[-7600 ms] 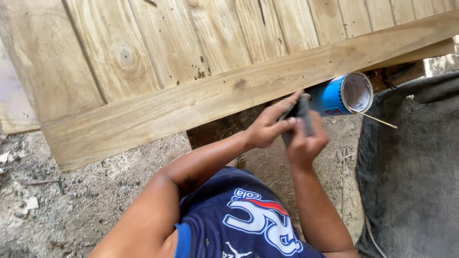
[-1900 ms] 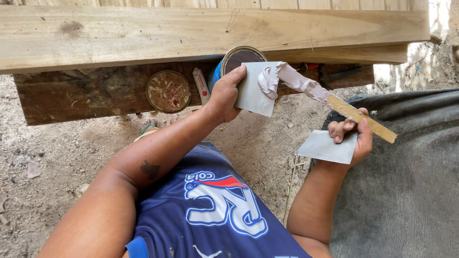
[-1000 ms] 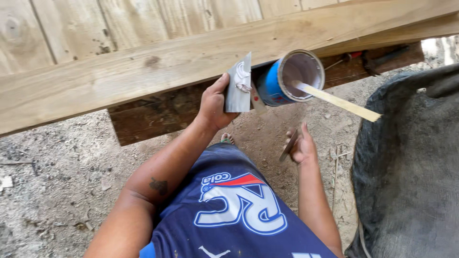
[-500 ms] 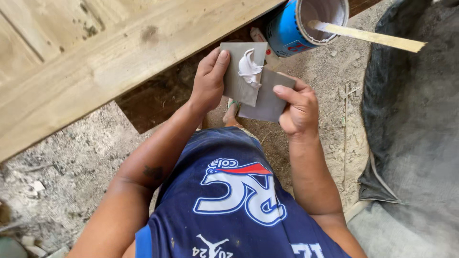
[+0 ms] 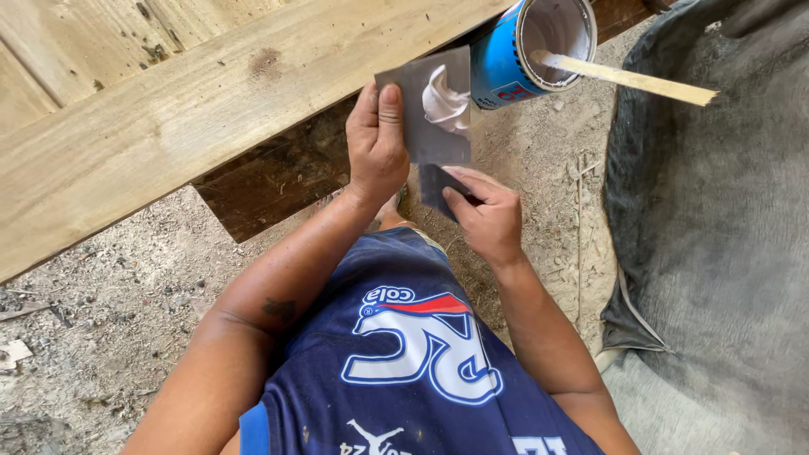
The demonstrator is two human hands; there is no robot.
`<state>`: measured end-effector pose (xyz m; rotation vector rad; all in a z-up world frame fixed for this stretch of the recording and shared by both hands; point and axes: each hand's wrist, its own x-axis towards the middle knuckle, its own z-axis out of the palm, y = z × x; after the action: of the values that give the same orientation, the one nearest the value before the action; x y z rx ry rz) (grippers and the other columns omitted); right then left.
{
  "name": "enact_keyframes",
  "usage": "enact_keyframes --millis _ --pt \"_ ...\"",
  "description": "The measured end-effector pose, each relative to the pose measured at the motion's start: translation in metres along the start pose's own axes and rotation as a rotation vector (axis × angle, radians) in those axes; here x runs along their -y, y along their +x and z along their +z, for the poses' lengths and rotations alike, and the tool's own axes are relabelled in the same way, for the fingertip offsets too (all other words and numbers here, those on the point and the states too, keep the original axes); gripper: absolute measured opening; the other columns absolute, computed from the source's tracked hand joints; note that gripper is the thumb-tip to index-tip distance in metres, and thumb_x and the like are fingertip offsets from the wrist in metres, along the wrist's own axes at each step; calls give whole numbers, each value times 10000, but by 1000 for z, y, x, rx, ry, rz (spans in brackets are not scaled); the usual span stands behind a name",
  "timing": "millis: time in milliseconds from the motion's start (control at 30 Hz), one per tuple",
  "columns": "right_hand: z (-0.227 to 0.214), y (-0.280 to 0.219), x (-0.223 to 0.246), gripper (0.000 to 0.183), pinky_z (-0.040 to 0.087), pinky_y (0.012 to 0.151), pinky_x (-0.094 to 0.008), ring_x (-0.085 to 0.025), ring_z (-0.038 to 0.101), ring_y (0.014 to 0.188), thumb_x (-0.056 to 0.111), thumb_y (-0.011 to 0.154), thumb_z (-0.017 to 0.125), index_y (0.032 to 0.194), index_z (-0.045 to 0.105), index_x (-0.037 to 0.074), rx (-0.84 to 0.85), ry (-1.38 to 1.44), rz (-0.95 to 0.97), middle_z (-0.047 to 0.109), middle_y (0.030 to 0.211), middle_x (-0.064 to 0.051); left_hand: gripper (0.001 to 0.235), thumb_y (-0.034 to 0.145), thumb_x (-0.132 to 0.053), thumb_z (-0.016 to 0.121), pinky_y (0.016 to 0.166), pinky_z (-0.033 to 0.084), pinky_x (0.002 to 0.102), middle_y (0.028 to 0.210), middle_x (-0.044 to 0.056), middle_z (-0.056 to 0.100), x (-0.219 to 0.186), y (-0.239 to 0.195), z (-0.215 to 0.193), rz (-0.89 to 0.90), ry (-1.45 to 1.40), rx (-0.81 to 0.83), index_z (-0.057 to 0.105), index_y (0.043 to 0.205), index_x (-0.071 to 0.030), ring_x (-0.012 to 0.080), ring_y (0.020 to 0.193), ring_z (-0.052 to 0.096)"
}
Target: The person scoops wood filler from a can using a putty knife and applies it to gaps and cracks in a wooden structure. They repeatedly smooth the filler into the seams using a second putty knife, working along the edges and joints of the wooden planks.
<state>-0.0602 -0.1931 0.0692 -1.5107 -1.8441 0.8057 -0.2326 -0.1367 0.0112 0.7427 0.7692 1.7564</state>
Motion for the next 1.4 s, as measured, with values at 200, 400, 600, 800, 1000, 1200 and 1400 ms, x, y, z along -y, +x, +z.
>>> enact_keyframes --millis 200,400,600,800,1000,1200,1400 --pt "-30 20 -30 328 603 930 -419 -262 711 1031 111 953 747 1249 680 -14 -379 900 245 729 1168 -134 338 1189 -286 481 864 505 245 1051 28 666 5 3 -14 -32 -78 -98 633 1218 14 91 954 578" --pt "-74 62 -9 346 501 1019 -472 -253 618 1167 350 1003 647 1224 665 83 -515 1393 172 684 1251 -67 312 1131 -248 507 980 529 306 1164 85 705 18 -16 14 -296 -498 -58 624 1248 16 147 1056 653" --pt "-101 42 -37 325 442 1025 -498 -241 595 1141 403 1002 595 1193 661 149 -425 1459 188 671 1228 -39 339 1118 -277 500 976 553 354 1168 109 714 3 -13 -7 -479 -553 51 630 1251 7 198 1048 684" --pt "-46 -65 -193 346 472 1020 -539 -277 614 1181 401 1048 526 1260 547 128 -846 1203 689 597 1260 -73 355 1135 -284 481 1033 539 396 1219 113 703 -19 -17 -63 -514 -522 -25 615 1303 -1 236 1105 675" --pt "-64 -166 -268 374 502 1015 -580 -312 634 1221 399 1095 457 1326 433 106 -1397 1494 831 522 1292 -106 412 1116 -293 445 1094 509 407 1318 97 659 -23 -21 -104 -589 -399 -106 562 1412 -31 234 1200 646" --pt "-30 -129 -273 591 423 1128 -567 -327 453 1187 435 1217 498 1563 332 -14 -888 1643 279 537 1263 -186 421 1110 -285 441 1156 490 416 1366 98 655 0 -20 -82 -634 -382 18 543 1428 -29 243 1264 633" --pt "18 -216 -258 454 293 1182 -573 -352 392 1435 396 1040 589 1169 722 -19 12 -919 846 565 1453 -195 414 1152 -307 463 1094 519 429 1348 121 651 0 -8 -77 -623 -378 57 560 1435 -21 259 1216 643"
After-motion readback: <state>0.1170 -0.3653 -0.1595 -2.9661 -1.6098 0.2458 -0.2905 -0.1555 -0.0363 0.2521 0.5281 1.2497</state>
